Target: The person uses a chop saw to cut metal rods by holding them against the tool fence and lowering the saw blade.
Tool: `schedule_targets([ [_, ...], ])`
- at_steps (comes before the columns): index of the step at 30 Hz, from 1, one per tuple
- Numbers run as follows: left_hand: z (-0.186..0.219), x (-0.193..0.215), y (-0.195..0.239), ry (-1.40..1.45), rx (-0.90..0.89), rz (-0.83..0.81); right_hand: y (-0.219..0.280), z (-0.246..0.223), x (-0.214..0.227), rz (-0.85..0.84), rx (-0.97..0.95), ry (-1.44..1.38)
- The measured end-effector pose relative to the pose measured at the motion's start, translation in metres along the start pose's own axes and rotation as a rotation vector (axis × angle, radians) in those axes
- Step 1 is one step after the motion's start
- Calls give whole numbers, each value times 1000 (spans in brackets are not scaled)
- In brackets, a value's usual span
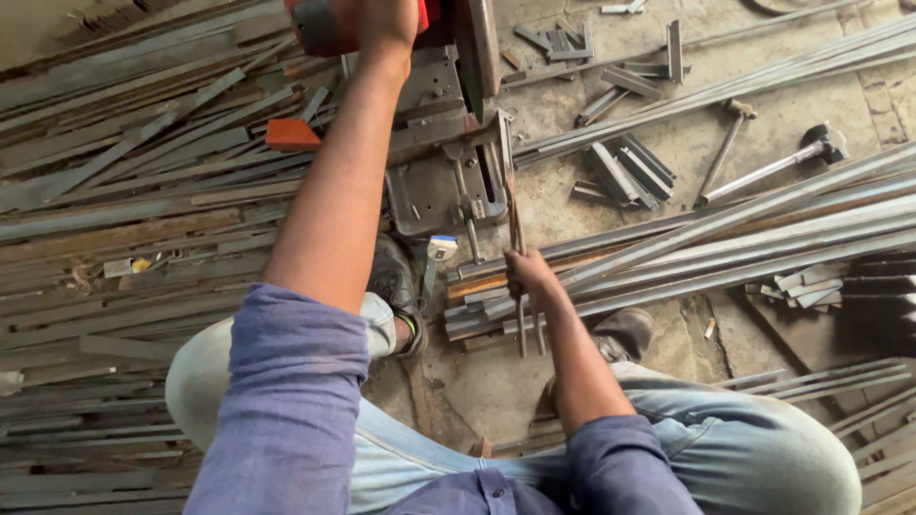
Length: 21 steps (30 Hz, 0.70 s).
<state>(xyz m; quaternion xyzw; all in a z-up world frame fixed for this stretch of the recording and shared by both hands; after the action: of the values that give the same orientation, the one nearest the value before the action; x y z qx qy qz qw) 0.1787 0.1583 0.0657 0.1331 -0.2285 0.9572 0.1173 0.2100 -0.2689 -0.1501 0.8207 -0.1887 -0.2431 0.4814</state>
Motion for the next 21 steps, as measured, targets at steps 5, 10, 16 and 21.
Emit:
schedule_targets([
  [5,3,5,-5,-28,-10,15,27,-4,-10,-54,0,-110],
  [10,-3,11,-4,-60,7,30,32,-11,-21,-153,79,-249],
  [16,6,13,-22,-105,6,68,16,-2,-11,-249,-102,-207],
  [21,5,11,-21,-162,20,108,-3,14,0,-1,115,-365],
])
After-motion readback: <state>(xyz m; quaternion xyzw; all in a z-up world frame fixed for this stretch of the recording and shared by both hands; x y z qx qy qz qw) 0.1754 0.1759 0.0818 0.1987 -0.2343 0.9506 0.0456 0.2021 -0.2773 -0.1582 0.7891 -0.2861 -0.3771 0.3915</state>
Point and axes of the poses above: each hand's wrist, its own y-axis away from the middle knuckle, its own x-axis out of the back of the hand, z = x × y, the point moved 3 cm from there along -y, towards the middle knuckle, and after that the axes turned 14 degrees about -x, right-handed, at the moved point
